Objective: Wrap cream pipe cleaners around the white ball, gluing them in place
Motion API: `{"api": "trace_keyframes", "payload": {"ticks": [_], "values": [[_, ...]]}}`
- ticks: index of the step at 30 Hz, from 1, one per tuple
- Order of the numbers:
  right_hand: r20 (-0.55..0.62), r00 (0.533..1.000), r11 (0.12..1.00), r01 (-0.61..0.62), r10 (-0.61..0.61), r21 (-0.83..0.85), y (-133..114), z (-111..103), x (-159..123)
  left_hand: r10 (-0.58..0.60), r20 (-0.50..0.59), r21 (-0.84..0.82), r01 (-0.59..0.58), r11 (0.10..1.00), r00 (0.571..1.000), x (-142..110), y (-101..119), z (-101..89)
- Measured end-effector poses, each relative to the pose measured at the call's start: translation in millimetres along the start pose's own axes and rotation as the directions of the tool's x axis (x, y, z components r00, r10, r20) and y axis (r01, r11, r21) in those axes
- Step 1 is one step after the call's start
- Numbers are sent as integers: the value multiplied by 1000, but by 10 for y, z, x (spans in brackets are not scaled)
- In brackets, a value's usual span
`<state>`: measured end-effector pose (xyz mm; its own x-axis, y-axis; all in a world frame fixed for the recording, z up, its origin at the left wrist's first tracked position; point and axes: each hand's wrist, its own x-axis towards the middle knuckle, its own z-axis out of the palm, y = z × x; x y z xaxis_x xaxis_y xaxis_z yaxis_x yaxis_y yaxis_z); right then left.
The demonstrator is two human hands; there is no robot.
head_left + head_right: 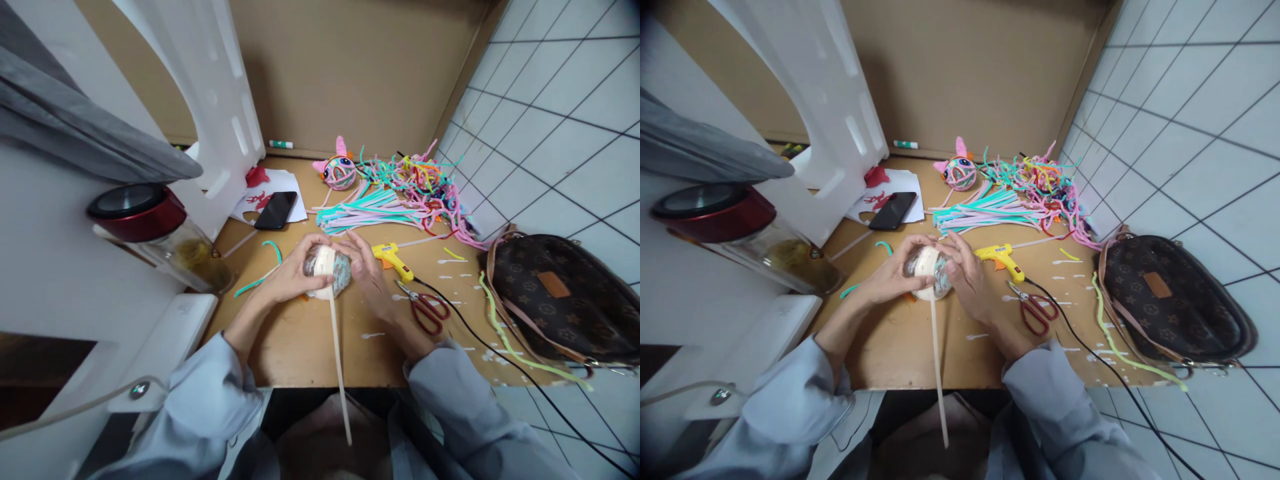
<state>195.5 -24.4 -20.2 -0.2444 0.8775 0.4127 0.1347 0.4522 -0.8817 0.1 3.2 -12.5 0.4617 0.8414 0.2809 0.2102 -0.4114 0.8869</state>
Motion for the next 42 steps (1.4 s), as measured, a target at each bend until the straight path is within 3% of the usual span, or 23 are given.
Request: {"api": "trace_keyframes", "payload": {"ticks": [7, 10, 31, 42], "values": [[79, 992, 938, 117, -96, -326, -34, -13, -3, 14, -12, 53, -13, 999, 1000, -1, -34, -10], [112, 986, 906, 155, -121, -393, -30, 4, -3, 7, -13, 58, -6, 998, 1000, -4, -28, -14], [207, 955, 788, 292, -211, -542, 24, 12, -6, 79, -28, 70, -76, 995, 997, 13, -9, -16], [210, 953, 784, 299, -218, -545, 13, 3, -2, 124, -18, 89, -122, 989, 992, 25, 26, -13]]}}
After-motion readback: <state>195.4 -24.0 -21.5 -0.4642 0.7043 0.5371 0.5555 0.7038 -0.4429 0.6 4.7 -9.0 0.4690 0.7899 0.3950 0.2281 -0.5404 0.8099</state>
